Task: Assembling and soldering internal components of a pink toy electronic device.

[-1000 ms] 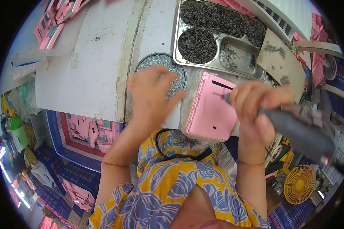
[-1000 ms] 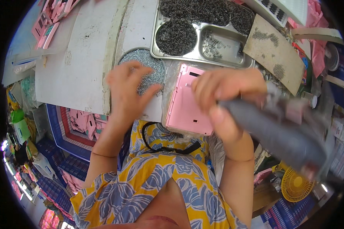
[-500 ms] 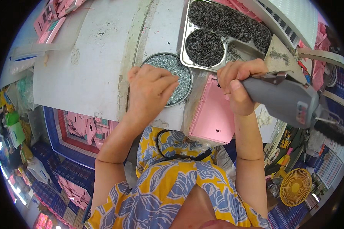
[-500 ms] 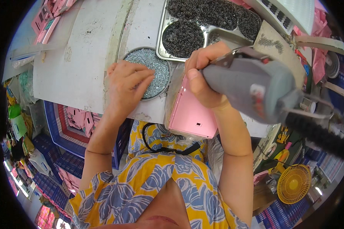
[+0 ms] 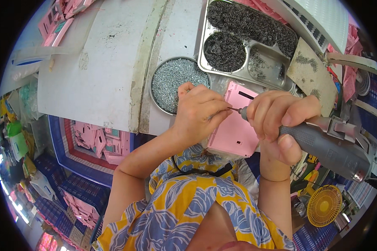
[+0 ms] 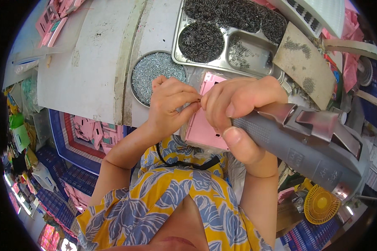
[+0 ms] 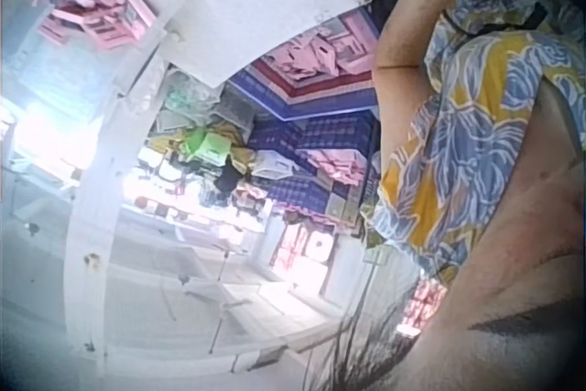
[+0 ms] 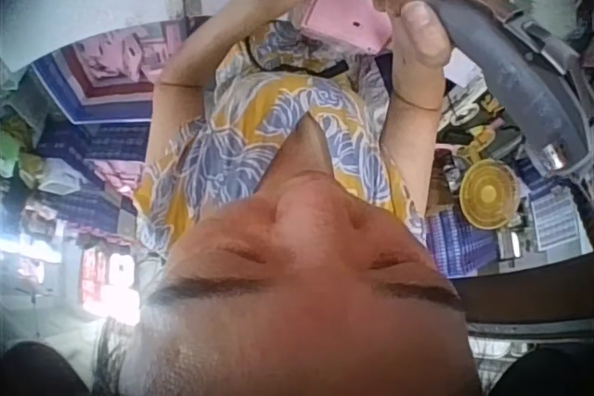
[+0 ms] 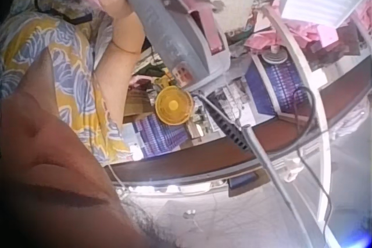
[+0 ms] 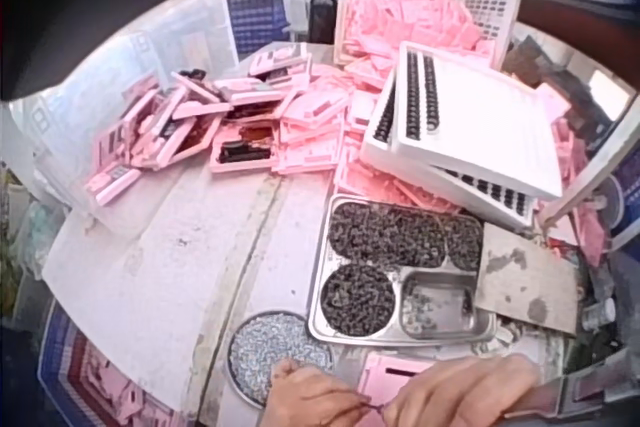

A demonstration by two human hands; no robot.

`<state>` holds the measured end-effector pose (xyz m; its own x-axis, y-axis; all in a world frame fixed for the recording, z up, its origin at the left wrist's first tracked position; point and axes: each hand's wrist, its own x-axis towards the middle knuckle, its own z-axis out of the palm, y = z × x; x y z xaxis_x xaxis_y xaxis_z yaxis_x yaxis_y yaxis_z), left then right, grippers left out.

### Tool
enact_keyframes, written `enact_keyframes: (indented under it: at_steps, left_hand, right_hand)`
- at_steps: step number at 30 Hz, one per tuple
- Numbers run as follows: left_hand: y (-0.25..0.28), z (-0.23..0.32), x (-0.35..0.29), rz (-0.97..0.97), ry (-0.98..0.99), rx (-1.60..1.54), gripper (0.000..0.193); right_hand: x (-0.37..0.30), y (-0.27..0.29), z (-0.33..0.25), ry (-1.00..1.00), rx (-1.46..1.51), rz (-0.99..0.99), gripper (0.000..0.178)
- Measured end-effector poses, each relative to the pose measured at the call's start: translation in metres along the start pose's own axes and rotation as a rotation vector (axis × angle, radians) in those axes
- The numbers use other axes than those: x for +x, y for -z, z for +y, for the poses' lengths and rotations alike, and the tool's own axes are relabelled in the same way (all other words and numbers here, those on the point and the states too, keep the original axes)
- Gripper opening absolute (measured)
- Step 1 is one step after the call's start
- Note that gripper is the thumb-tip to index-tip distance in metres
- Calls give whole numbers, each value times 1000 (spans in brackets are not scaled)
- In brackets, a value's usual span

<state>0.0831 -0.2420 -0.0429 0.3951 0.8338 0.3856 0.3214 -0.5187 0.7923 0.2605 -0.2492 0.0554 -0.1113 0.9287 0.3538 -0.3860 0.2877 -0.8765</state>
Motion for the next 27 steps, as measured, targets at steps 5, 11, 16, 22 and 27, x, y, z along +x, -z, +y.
enact_keyframes:
  at_steps: [5, 11, 16, 22, 27]
  left_hand:
    - [-3, -2, -4, 36, 11, -15, 14]
    - [3, 1, -6, -3, -73, 132, 12]
    - [49, -18, 3, -142, 94, 431, 11]
    - [51, -29, 2, -166, 72, 494, 8]
    - [49, -34, 3, -206, -23, 513, 8]
  right_hand:
    - [-3, 0, 5, 18, 6, -40, 32]
    - [-7, -5, 8, -2, -8, -8, 32]
    - [-13, 1, 19, -64, 27, 0, 29]
    - [-19, -8, 32, -124, -116, 46, 31]
    - [-17, -9, 38, -180, -223, -23, 32]
